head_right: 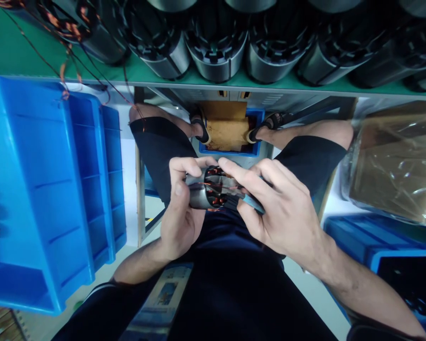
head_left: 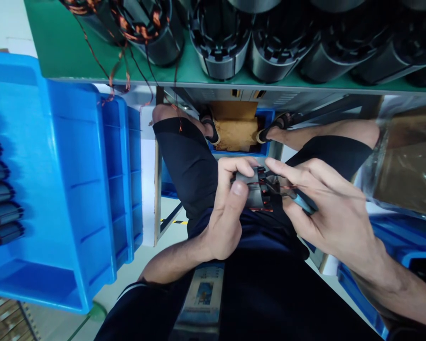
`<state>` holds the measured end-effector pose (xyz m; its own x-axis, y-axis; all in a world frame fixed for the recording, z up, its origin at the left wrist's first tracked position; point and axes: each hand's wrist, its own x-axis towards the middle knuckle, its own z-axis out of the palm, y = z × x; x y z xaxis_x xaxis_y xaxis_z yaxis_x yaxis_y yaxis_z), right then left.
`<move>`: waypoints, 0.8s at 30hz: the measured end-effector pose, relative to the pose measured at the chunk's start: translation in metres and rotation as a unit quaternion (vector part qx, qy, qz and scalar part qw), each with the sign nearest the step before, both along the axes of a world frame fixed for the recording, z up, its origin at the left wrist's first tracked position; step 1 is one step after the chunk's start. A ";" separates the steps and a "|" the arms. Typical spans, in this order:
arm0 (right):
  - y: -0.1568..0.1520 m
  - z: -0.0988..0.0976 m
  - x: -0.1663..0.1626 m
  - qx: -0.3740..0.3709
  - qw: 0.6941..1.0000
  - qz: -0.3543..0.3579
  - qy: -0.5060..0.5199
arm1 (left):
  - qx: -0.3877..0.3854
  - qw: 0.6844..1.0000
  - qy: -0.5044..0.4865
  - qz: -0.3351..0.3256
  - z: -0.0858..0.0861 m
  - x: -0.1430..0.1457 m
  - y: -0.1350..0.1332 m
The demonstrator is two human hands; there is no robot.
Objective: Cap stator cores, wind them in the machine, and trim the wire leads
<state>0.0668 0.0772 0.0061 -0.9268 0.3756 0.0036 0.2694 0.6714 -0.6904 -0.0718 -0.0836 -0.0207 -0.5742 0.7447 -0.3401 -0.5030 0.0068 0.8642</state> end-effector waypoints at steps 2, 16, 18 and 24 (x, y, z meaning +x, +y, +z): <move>-0.001 -0.001 0.000 -0.006 1.000 0.001 0.010 | 0.016 0.998 -0.056 0.019 0.001 0.001 0.003; 0.003 -0.011 0.002 0.061 0.998 0.035 0.003 | 0.007 0.967 -0.249 0.051 0.018 -0.003 0.010; 0.003 -0.012 0.002 0.073 0.997 0.032 -0.001 | 0.008 0.964 -0.260 0.048 0.018 -0.004 0.010; -0.002 -0.006 0.001 0.020 0.999 0.030 0.008 | 0.022 0.973 -0.229 0.034 0.013 -0.002 0.008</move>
<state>0.0674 0.0757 0.0004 -0.9470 0.3194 0.0336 0.2169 0.7134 -0.6664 -0.0733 -0.0757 -0.0074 -0.4188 0.7301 -0.5400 -0.8328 -0.0718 0.5488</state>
